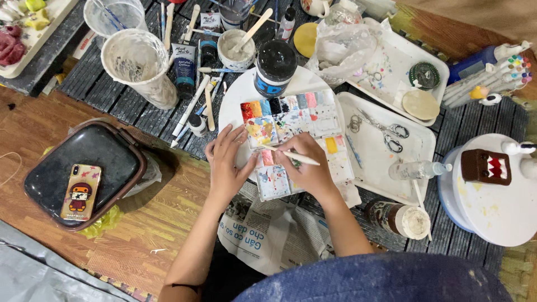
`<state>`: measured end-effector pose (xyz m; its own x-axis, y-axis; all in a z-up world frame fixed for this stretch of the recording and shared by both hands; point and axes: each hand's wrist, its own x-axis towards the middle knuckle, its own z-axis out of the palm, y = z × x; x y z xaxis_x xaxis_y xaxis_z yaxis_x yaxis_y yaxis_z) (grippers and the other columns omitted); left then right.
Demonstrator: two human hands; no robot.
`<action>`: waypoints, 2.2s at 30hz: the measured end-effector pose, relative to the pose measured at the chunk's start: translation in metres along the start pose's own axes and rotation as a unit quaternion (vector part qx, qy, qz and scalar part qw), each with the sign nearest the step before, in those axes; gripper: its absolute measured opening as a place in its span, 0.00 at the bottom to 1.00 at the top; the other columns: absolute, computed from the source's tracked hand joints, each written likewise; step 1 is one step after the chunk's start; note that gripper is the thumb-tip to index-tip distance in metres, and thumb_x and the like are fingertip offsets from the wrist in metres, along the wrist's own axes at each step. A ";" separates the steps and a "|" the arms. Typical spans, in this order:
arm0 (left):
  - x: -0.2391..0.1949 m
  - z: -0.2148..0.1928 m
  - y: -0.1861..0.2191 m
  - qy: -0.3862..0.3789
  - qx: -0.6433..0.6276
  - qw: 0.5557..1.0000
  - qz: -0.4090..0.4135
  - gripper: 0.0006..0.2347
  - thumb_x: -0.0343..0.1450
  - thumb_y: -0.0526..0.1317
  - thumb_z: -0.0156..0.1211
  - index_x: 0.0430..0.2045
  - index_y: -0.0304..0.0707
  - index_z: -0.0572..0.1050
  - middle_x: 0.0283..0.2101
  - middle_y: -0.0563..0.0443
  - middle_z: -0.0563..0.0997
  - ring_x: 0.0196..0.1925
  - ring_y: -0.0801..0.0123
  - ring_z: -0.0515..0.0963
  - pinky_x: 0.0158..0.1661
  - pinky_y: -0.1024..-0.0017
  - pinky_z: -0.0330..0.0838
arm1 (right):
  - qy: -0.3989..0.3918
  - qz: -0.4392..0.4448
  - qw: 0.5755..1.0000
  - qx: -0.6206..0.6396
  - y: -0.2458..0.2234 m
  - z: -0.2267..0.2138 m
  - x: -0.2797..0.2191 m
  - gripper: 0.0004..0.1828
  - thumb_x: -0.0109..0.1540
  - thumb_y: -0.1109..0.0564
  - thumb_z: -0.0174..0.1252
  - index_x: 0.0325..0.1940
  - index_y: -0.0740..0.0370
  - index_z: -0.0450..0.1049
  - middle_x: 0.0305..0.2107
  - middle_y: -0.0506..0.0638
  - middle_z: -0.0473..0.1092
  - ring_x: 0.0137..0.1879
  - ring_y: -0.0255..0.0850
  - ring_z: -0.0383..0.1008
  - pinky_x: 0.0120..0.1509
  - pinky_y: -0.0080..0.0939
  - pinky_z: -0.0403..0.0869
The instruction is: The person paints a small white ceramic figurine using a fine brush, dipping it into a water container and a paint palette. They then switch to a white brush to mix colors on the palette and apply paint to a small paper or card.
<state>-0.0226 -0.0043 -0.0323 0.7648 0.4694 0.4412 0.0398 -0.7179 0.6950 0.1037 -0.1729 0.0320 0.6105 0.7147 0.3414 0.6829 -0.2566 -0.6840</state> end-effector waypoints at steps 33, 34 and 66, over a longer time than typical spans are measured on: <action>-0.002 0.006 0.002 0.015 -0.031 0.999 -0.015 0.22 0.68 0.40 0.67 0.57 0.37 0.75 0.65 0.49 0.73 0.74 0.53 0.63 0.68 0.54 0.52 | 0.069 -0.083 0.993 -0.058 0.016 0.024 -0.015 0.05 0.64 0.60 0.63 0.40 0.58 0.72 0.37 0.49 0.77 0.51 0.49 0.75 0.56 0.48 0.69; -0.002 0.007 0.001 0.016 -0.032 0.999 -0.016 0.22 0.67 0.40 0.67 0.57 0.37 0.75 0.65 0.49 0.73 0.74 0.53 0.63 0.68 0.54 0.52 | 0.075 -0.074 0.993 -0.052 0.018 0.024 -0.016 0.05 0.64 0.60 0.63 0.40 0.58 0.71 0.36 0.49 0.76 0.50 0.48 0.75 0.56 0.48 0.68; -0.006 0.013 -0.006 0.023 -0.040 0.999 -0.015 0.22 0.67 0.39 0.67 0.57 0.38 0.75 0.65 0.49 0.74 0.74 0.53 0.63 0.68 0.54 0.51 | 0.019 -0.019 0.999 0.041 0.031 0.008 0.001 0.06 0.64 0.59 0.62 0.36 0.59 0.72 0.36 0.49 0.71 0.48 0.44 0.71 0.57 0.45 0.66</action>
<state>-0.0187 -0.0096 -0.0467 0.7335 0.5144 0.4442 0.0094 -0.6613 0.7501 0.1223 -0.1756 0.0059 0.6000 0.6975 0.3918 0.6720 -0.1737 -0.7198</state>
